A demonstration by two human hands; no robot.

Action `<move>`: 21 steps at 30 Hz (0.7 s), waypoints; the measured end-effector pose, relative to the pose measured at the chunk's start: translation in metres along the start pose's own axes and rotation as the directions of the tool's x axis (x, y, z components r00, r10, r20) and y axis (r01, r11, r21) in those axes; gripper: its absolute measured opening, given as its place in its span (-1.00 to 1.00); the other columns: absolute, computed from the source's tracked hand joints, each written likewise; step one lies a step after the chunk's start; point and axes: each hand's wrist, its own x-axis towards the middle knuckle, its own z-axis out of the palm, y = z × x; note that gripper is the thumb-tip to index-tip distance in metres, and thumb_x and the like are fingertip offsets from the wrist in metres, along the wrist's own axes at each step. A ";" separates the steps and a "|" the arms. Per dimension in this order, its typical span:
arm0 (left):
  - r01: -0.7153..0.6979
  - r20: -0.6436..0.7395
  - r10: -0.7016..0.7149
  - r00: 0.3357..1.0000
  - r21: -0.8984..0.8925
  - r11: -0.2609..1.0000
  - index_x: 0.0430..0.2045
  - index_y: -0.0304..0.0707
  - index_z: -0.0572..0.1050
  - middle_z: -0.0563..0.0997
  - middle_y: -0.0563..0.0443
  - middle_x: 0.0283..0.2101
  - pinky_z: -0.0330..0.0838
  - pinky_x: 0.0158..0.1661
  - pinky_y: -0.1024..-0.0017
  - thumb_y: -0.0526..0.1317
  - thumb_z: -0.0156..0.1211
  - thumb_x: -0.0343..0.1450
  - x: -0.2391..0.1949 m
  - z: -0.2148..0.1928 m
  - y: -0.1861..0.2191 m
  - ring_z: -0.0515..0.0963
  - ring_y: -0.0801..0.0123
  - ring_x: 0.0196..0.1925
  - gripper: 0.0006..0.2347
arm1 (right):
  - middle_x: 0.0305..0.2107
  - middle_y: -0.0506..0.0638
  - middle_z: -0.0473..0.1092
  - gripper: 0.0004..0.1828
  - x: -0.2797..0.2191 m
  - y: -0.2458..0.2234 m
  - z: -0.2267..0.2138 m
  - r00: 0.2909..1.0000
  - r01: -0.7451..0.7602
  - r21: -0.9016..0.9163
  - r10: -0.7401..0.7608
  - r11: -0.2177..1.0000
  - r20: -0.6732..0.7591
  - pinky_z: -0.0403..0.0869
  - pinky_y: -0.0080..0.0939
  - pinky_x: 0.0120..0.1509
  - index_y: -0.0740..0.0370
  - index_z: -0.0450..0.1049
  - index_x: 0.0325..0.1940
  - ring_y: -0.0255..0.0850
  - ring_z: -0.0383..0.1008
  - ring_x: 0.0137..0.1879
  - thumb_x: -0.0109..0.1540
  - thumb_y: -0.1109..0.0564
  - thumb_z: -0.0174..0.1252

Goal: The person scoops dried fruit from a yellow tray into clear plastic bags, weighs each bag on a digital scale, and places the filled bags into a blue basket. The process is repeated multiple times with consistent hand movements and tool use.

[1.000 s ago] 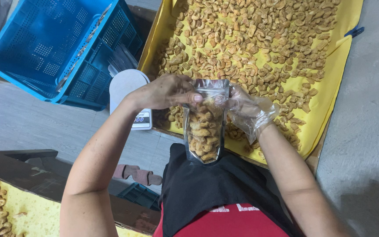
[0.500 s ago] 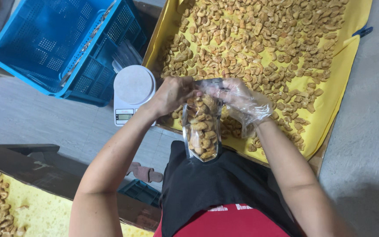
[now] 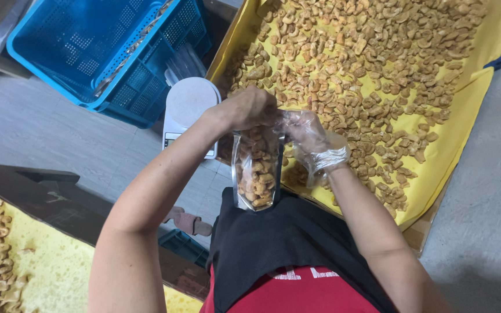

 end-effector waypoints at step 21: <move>-0.042 -0.129 0.031 0.991 -0.084 0.996 -0.27 -0.34 0.61 0.68 -0.16 -0.36 0.60 -0.28 0.19 -0.21 0.25 0.43 -0.069 0.011 -0.045 0.69 0.14 -0.38 -0.84 | -0.03 0.10 0.58 -0.60 -0.012 -0.048 0.018 0.978 0.161 -0.227 -0.124 0.961 0.167 0.51 -0.10 0.25 0.13 0.61 0.10 -0.14 0.59 0.09 0.33 -0.11 0.11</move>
